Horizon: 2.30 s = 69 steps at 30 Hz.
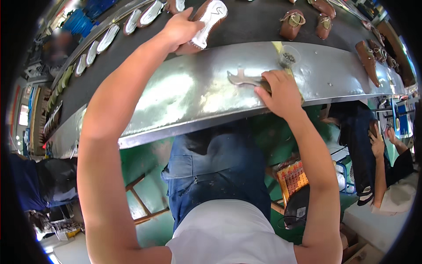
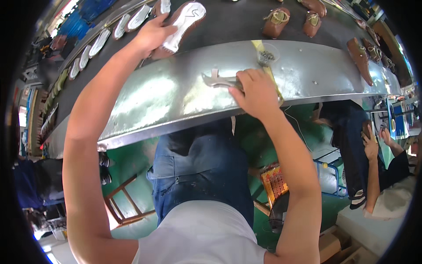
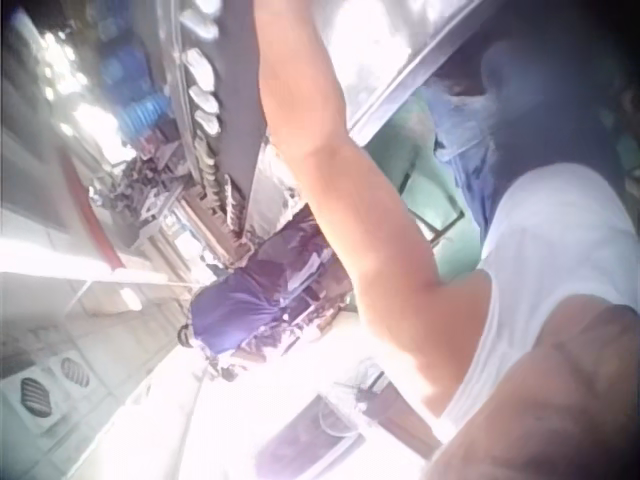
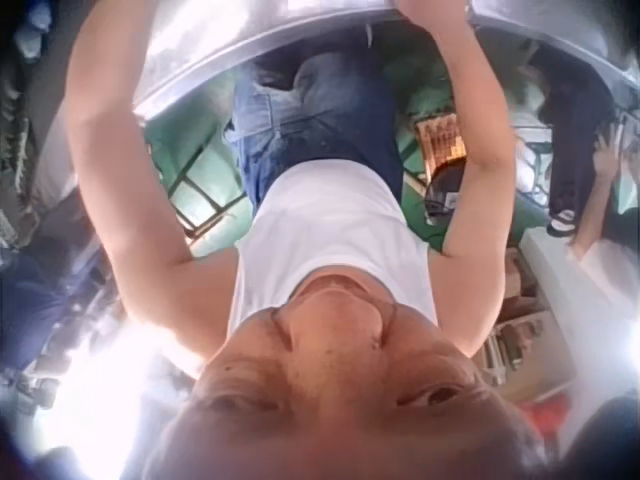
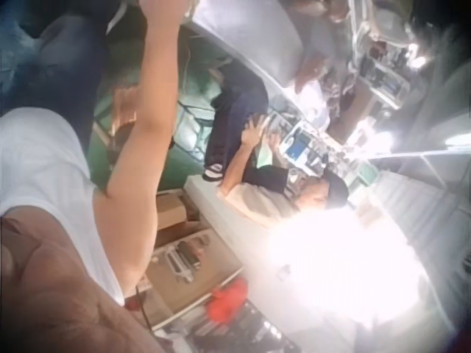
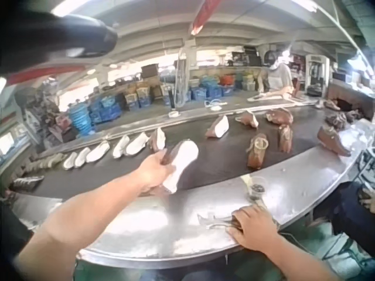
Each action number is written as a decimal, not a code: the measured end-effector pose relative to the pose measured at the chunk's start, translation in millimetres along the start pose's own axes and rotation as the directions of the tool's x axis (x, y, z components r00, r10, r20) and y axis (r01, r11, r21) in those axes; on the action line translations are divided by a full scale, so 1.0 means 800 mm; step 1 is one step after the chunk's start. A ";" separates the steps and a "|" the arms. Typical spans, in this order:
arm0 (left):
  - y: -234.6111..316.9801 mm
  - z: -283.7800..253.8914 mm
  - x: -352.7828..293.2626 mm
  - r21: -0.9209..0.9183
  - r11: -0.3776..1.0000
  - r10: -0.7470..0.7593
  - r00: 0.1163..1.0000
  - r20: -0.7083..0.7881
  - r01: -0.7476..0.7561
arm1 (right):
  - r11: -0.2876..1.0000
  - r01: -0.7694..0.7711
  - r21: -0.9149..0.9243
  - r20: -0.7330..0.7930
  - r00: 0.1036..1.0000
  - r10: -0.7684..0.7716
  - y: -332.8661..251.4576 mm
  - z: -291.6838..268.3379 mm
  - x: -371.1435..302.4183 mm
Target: The person is using lasting pliers to pull and secure the shoe upper material over a shoe last on a production line.
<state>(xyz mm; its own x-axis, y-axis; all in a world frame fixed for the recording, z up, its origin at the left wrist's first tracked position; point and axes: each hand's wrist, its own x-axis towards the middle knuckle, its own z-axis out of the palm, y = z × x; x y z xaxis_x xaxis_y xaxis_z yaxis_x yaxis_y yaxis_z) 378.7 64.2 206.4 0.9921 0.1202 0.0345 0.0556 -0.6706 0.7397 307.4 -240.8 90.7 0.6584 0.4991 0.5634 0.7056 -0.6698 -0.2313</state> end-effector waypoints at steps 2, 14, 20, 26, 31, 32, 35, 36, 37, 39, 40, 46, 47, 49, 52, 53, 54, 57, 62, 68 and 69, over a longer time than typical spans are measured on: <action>-0.029 0.036 0.059 0.553 0.770 0.411 0.911 -0.047 -0.319 | 0.999 -0.038 0.008 0.005 0.999 0.038 -0.001 -0.001 -0.002; -0.137 0.010 0.207 0.401 0.906 0.309 0.855 -0.416 -0.132 | 0.994 -0.071 0.088 0.071 0.995 0.064 0.004 -0.012 0.005; -0.214 0.010 0.319 0.040 0.916 -0.345 0.838 -0.423 0.398 | 0.993 -0.074 0.096 0.059 0.996 0.068 0.002 -0.014 0.006; -0.245 0.015 0.380 -0.141 0.915 -0.404 0.868 -0.290 0.379 | 0.992 -0.086 0.088 0.063 0.995 0.080 0.000 -0.012 0.010; -0.244 -0.024 0.304 -0.566 0.804 -0.357 0.909 -0.216 0.181 | 0.991 -0.085 0.100 0.044 0.996 0.081 -0.002 -0.013 0.007; -0.239 -0.041 0.276 -0.686 0.712 -0.311 0.943 -0.116 0.150 | 0.993 -0.086 0.084 0.050 0.995 0.082 -0.001 -0.012 0.006; -0.213 -0.106 0.162 -0.860 0.494 -0.227 0.974 0.016 0.130 | 0.994 -0.065 0.090 0.050 0.997 0.061 -0.004 -0.008 0.006; -0.202 -0.112 0.111 -0.870 0.483 -0.184 0.983 0.006 0.096 | 0.995 -0.059 0.077 0.041 0.998 0.056 -0.005 -0.010 0.006; -0.185 -0.105 0.059 -0.881 0.468 -0.133 0.991 0.001 0.064 | 0.997 -0.058 0.056 0.031 0.998 0.057 -0.003 -0.011 0.003; -0.177 -0.086 -0.064 -0.895 0.437 0.001 0.995 -0.100 -0.090 | 0.997 -0.054 0.052 0.010 0.998 0.054 -0.001 -0.010 -0.004; -0.179 -0.074 -0.132 -0.890 0.443 0.031 0.994 -0.102 -0.105 | 0.998 -0.053 0.034 0.003 0.999 0.053 0.000 -0.010 -0.006; -0.157 -0.018 -0.388 -0.966 0.144 0.009 0.975 0.220 0.217 | 0.998 0.036 -0.049 -0.090 0.995 -0.040 -0.005 0.006 -0.004; -0.159 0.002 -0.416 -0.952 0.252 0.020 0.983 0.185 0.174 | 0.994 0.048 -0.100 -0.085 0.995 -0.057 -0.005 0.004 -0.008; -0.170 0.036 -0.475 -0.869 0.458 -0.097 0.982 0.163 0.190 | 0.967 0.040 -0.251 -0.102 0.992 -0.067 -0.025 -0.011 -0.017; -0.170 0.099 -0.517 -0.739 0.602 -0.137 0.951 0.277 0.302 | 0.986 0.024 -0.167 -0.050 0.998 -0.032 -0.059 -0.033 -0.065; -0.161 0.116 -0.522 -0.736 0.586 -0.134 0.936 0.326 0.341 | 0.996 -0.035 -0.086 -0.007 0.999 0.034 -0.073 -0.038 -0.086; -0.169 0.142 -0.527 -0.641 0.707 -0.135 0.947 0.292 0.298 | 0.998 -0.057 0.019 -0.022 0.998 0.058 -0.082 -0.036 -0.112; -0.146 0.157 -0.506 0.004 0.910 -0.349 0.763 0.544 0.414 | 0.402 -0.728 0.556 0.585 0.686 0.432 -0.101 -0.022 -0.197; -0.104 0.163 -0.437 0.503 0.864 -0.335 0.772 0.541 0.022 | 0.036 -0.941 0.336 0.885 0.328 0.329 -0.143 -0.028 -0.263; -0.181 0.234 -0.357 -0.433 0.720 -0.247 0.784 0.570 0.542 | 0.237 -0.904 0.355 0.838 0.420 0.348 -0.181 -0.025 -0.277; -0.205 0.233 -0.360 -0.581 0.645 -0.180 0.838 0.515 0.496 | 0.365 -0.878 0.311 0.810 0.446 0.382 -0.191 -0.035 -0.266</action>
<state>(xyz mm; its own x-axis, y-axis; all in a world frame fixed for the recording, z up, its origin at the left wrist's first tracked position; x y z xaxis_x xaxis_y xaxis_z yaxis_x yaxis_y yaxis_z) 105.1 2.8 -49.9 0.8792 -0.1551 -0.4506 0.4628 0.0526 0.8849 52.5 -259.7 28.3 0.7748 0.4119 -0.4796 -0.2389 -0.5116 -0.8253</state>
